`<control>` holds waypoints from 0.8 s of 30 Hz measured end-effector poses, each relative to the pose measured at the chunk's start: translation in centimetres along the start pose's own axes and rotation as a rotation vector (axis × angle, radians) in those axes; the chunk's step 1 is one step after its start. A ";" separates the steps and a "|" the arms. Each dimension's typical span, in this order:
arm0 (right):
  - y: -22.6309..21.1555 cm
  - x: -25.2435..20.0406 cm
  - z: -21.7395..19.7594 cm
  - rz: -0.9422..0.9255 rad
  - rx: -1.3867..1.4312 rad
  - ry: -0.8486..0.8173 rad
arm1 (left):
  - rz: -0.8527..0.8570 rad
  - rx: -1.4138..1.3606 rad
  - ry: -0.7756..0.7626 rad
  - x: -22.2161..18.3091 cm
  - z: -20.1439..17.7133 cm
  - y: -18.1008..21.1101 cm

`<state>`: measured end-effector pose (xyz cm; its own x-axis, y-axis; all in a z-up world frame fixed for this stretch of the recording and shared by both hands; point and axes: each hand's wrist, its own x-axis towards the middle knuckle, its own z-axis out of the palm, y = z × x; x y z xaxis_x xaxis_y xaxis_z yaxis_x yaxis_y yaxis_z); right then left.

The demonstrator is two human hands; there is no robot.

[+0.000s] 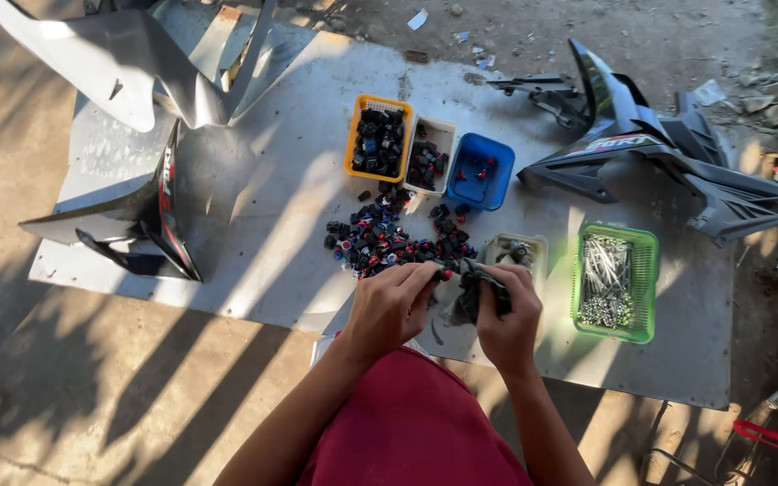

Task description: Sorting and cleaning various motorcycle fairing bolts and clips on a workspace table.

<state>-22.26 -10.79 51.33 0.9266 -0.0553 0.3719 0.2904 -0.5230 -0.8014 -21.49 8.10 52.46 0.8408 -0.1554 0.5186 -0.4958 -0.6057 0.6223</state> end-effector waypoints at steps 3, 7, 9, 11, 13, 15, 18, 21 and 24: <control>-0.7 -0.5 0.4 -0.024 -0.032 0.003 | -0.036 0.035 -0.060 -0.7 1.2 -0.5; 5.1 -1.8 3.9 0.134 0.027 -0.067 | -0.177 -0.184 -0.067 0.8 2.1 -0.9; 8.9 -3.6 4.7 0.245 0.037 -0.114 | -0.272 -0.341 -0.041 1.8 3.2 -2.7; 12.5 -6.3 4.8 0.642 0.032 -0.154 | -0.441 -0.224 -0.046 2.4 5.0 -5.5; 14.7 -4.8 6.5 0.702 0.022 -0.104 | -0.471 -0.175 -0.071 0.0 11.5 -14.3; 16.0 -5.9 7.4 0.780 -0.008 -0.064 | -0.519 -0.136 -0.110 -3.9 16.6 -20.2; 20.5 -5.3 10.2 0.875 0.335 0.134 | -0.620 -0.110 -0.198 -3.8 24.0 -28.3; 24.4 -6.1 12.7 0.966 0.618 0.134 | -0.701 -0.054 -0.267 -4.0 29.5 -33.3; 28.9 -6.7 15.4 1.048 0.506 -0.005 | -0.847 -0.015 -0.247 -2.3 34.8 -37.1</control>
<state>-16.39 -12.45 18.47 0.7698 -0.2556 -0.5848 -0.5576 0.1765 -0.8111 2.55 3.80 7.81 0.9493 0.1759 -0.2607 0.3138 -0.5841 0.7486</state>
